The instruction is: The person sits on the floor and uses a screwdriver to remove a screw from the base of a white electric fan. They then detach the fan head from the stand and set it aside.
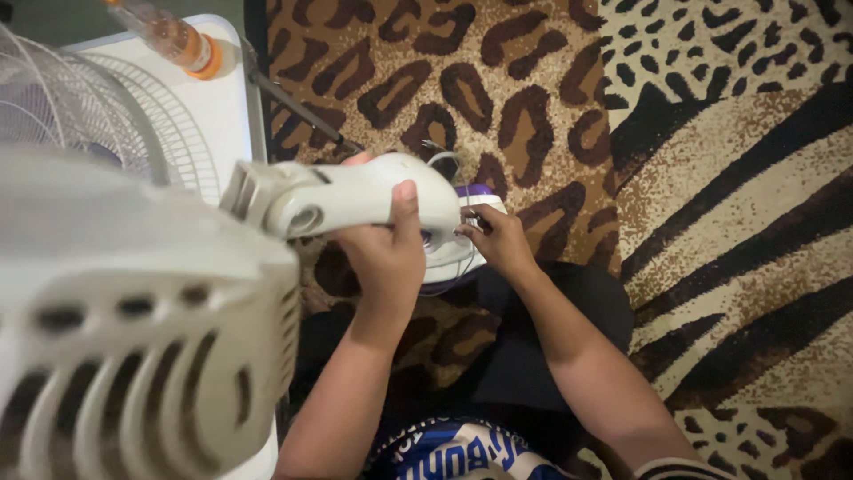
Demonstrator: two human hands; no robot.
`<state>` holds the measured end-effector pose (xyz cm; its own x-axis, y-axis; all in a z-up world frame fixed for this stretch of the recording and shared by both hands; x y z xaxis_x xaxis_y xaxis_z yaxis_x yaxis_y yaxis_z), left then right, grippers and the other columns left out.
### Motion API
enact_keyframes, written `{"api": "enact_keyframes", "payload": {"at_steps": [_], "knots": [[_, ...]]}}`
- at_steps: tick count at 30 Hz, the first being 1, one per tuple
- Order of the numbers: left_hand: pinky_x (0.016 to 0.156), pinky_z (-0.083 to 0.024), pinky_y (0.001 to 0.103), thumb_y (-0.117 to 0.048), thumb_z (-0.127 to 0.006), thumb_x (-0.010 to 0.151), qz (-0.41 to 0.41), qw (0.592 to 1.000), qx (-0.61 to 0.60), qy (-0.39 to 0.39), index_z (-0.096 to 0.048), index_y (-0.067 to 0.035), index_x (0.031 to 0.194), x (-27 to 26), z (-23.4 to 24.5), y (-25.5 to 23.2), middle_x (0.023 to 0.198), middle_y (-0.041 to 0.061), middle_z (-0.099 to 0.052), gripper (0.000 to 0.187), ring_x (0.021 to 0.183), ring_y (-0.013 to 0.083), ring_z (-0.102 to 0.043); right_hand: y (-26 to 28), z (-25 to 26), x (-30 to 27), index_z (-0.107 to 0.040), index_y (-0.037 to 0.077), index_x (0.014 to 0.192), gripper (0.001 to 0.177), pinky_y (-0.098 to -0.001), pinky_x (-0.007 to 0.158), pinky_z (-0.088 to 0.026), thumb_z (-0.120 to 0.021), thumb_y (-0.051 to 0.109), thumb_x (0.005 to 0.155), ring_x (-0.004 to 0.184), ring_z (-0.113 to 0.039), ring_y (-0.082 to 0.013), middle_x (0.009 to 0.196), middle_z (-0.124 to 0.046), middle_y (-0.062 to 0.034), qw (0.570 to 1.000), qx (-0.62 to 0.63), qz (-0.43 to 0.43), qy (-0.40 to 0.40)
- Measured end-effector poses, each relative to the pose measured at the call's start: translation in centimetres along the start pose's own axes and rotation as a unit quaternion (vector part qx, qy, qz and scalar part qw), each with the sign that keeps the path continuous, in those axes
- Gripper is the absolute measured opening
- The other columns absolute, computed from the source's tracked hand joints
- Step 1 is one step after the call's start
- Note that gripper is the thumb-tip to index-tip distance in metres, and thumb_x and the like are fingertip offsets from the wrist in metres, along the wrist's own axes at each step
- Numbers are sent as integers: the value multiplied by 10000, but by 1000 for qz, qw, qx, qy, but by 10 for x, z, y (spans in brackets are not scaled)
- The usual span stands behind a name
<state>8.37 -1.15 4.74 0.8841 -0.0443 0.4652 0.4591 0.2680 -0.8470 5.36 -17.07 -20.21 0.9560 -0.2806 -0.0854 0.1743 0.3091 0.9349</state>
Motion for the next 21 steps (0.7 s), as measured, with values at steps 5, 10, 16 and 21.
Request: {"api": "enact_keyframes", "payload": {"at_steps": [5, 10, 16, 21], "knots": [[1054, -520, 405, -227, -659, 1071, -1, 999, 32, 11, -404, 123, 1404, 8, -11, -5, 1331, 228, -567, 546, 1207, 289, -633, 12, 4, -4, -718, 51, 1163, 379, -301, 631, -532, -856, 175, 833, 654, -627, -146, 849, -727, -117, 996, 18, 82, -30], [1073, -503, 421, -248, -657, 1068, -1, 999, 32, 31, -459, 135, 1392, 14, -17, -5, 1311, 247, -600, 539, 1213, 311, -641, 13, 2, -5, -721, 52, 1166, 338, -293, 652, -542, -829, 131, 856, 697, -641, -125, 868, -744, -104, 993, 54, 93, -37], [1074, -488, 413, -296, -656, 1053, 11, 998, 34, 53, -517, 146, 1331, 16, -24, 1, 1249, 244, -646, 541, 1173, 326, -661, 6, -1, -4, -720, 65, 1175, 326, -281, 635, -531, -822, 117, 870, 666, -619, -106, 862, -756, -93, 997, 55, 57, -24], [1148, -488, 416, -391, -622, 1112, -3, 973, 214, 90, -608, 52, 1307, 11, -29, -7, 1336, 195, -665, 485, 1230, 314, -666, -4, -3, -6, -712, 74, 1186, 333, -289, 631, -517, -821, 82, 872, 670, -601, -113, 824, -736, -126, 997, 55, 42, -31]]}}
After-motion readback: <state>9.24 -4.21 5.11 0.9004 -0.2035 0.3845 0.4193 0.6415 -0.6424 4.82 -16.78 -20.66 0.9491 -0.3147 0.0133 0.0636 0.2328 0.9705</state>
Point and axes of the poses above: each hand's wrist, its own x-axis towards the middle knuckle, its own z-axis out of the back of the hand, y = z × x, the point moved 9 cm from there along x, towards the middle knuckle
